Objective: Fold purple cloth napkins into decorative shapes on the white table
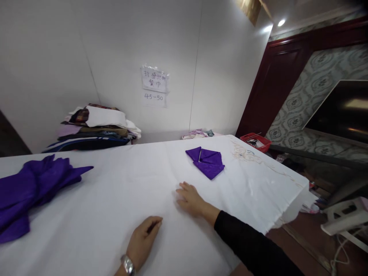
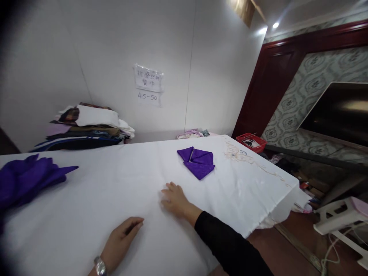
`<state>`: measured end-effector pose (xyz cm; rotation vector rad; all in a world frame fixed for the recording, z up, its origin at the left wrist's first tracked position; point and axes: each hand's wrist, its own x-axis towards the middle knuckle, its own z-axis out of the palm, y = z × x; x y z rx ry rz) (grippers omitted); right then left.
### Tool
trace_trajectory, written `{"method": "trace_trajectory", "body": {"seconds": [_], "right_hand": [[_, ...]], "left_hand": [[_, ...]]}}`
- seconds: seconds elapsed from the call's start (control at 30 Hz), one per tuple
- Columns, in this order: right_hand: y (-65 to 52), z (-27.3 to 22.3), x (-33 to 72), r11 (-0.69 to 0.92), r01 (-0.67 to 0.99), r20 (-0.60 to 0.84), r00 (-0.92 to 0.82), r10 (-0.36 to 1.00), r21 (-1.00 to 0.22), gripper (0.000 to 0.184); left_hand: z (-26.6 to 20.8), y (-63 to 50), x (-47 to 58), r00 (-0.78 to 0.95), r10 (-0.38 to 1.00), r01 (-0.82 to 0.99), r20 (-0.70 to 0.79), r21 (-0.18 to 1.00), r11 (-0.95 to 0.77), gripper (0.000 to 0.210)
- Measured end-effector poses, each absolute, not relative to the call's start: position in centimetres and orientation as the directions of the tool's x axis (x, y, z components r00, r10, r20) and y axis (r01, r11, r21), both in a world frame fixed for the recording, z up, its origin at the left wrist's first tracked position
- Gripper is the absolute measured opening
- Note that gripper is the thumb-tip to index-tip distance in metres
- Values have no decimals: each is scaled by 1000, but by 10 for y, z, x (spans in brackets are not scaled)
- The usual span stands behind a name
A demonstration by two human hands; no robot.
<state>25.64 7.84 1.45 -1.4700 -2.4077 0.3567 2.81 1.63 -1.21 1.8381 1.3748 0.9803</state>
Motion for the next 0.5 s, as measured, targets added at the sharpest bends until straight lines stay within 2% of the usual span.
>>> {"method": "trace_trajectory", "body": {"seconds": [0.1,0.2,0.3,0.5], "right_hand": [[47,21,224,565,728,41,-599,800,-388,45],[23,25,197,644,663,30,-688,725,-382,39],[4,25,177,691,617,80,-721,688,-376,38],[-7,20,174,720,621,153,-715,682,-309,36]], "left_hand": [[-8,12,3,111,954,602,277,745,-287,26],[-4,1,-42,45,941,723,335,639,-262,27],[0,-21,-92,-37,942,823,332,545,-160,28],[-18,-67,-156,-163,942,880,293,474,5,27]]}}
